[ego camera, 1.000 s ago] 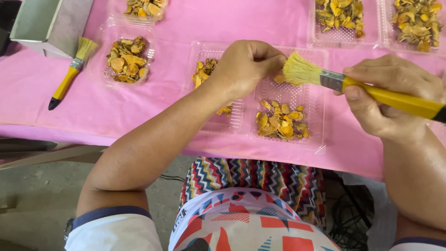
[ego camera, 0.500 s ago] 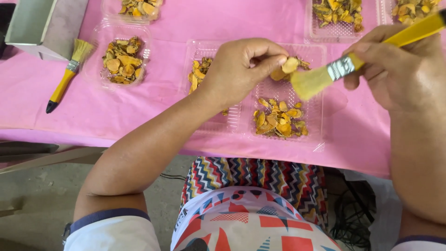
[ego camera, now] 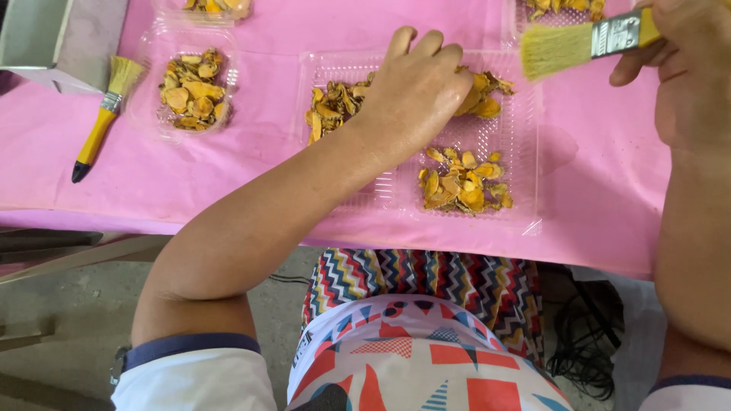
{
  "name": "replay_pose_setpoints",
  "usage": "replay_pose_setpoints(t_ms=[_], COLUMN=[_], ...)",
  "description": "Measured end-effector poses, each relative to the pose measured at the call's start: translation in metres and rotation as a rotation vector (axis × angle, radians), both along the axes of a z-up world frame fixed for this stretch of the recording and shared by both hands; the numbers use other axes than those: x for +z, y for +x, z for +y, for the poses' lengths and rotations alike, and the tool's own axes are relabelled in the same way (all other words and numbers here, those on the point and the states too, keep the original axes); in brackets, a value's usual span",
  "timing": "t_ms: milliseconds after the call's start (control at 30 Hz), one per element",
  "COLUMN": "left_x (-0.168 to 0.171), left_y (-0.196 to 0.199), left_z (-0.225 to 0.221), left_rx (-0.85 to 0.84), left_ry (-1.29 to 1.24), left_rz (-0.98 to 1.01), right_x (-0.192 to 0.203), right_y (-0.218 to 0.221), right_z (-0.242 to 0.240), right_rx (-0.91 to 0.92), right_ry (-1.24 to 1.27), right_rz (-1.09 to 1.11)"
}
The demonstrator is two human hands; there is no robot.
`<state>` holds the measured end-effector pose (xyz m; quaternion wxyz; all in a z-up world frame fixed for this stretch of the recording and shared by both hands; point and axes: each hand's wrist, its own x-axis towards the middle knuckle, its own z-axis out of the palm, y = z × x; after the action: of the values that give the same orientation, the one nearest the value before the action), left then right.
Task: Sorting and packing dried yellow leaves into clear plastic containers using hands and a brush.
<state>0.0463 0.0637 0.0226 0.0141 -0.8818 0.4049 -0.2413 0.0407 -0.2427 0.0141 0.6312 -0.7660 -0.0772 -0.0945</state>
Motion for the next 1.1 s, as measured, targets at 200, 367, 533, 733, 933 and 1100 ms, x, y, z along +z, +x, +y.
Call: replay_pose_setpoints(t_ms=[200,367,533,733,933,1100], left_x=[0.041,0.033,0.030,0.017,0.023,0.005], left_y=[-0.057,-0.077,-0.092,-0.087,-0.086,-0.085], left_z=[-0.007,-0.023,-0.028,-0.029,-0.026,-0.026], left_rx=[0.025,-0.056,-0.064,-0.039,-0.105,-0.257], left_ry=[0.026,0.252,0.257,0.266,0.253,0.164], left_rz=[0.330,0.654,0.590,0.520,0.548,0.395], right_x=[0.008,0.003,-0.020,0.001,-0.001,0.002], right_y=[-0.009,-0.007,0.003,-0.006,-0.005,-0.006], right_z=[0.010,0.009,-0.010,0.007,0.007,0.009], right_rx=[-0.040,-0.032,-0.068,-0.044,-0.067,-0.046], right_ry=[-0.084,-0.116,-0.059,-0.115,-0.090,-0.112], right_rz=[0.057,0.052,0.052,0.047,0.085,0.071])
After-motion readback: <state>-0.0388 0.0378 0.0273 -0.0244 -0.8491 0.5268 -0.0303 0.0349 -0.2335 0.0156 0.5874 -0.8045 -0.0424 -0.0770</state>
